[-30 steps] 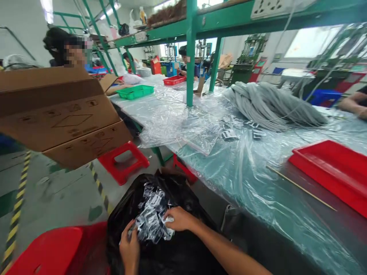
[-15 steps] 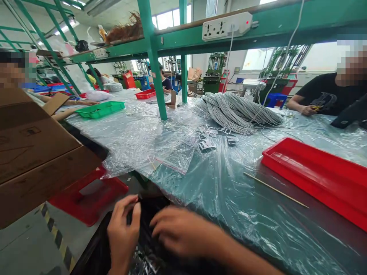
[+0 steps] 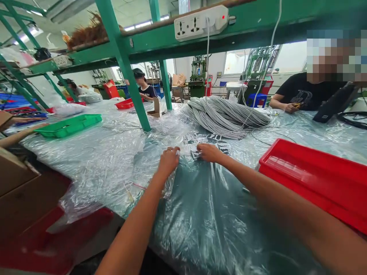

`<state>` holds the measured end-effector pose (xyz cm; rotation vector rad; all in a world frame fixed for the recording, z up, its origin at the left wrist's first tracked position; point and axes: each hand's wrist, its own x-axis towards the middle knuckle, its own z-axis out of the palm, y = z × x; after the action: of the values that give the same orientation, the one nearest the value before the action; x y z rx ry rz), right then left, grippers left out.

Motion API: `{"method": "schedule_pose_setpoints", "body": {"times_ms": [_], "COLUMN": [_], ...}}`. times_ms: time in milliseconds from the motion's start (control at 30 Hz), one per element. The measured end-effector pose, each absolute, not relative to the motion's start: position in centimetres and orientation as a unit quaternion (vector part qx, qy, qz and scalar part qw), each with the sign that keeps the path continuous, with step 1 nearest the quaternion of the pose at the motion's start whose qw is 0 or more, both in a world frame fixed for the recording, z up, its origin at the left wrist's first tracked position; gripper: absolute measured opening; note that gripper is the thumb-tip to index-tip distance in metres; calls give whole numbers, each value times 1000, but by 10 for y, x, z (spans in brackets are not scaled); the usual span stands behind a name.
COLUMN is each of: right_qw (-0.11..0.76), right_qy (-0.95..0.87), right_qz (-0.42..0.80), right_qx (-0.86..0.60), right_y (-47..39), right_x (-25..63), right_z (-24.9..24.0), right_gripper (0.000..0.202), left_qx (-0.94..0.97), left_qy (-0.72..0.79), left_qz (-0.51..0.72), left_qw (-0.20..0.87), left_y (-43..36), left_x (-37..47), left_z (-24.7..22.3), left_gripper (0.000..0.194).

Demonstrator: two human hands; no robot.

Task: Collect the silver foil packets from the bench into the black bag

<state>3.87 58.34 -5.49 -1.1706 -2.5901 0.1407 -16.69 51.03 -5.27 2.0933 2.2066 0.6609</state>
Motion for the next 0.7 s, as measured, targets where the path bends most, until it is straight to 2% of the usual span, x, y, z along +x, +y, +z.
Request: {"method": "schedule_pose_setpoints", "body": {"times_ms": [133, 233, 300, 333, 433, 500, 600, 700], "right_qw": [238, 320, 300, 266, 161, 132, 126, 126], "right_qy": [-856, -813, -810, -815, -816, -815, -828, -841], "right_qz": [41, 53, 53, 48, 34, 29, -7, -50], "right_qx": [-458, -484, -501, -512, -554, -563, -547, -524], "right_y": [601, 626, 643, 650, 667, 673, 675, 669], "right_x": [65, 73, 74, 74, 67, 60, 49, 46], "right_z": [-45, -39, -40, -41, -48, -52, -56, -54], "right_gripper": [34, 36, 43, 49, 74, 78, 68, 59], "left_qx": [676, 648, 606, 582, 537, 566, 651, 689], "left_qy": [686, 651, 653, 671, 708, 678, 640, 675], "left_qz": [264, 354, 407, 426, 457, 459, 389, 248], "left_qw": [56, 175, 202, 170, -21, -102, -128, -89], "left_y": [514, 515, 514, 513, 521, 540, 589, 638], "left_x": [-197, -213, -219, -220, -213, -196, -162, -134], "left_z": [-39, -27, -20, -17, -8, -5, -8, -20], "left_gripper": [25, 31, 31, 28, 18, 16, 22, 31]}}
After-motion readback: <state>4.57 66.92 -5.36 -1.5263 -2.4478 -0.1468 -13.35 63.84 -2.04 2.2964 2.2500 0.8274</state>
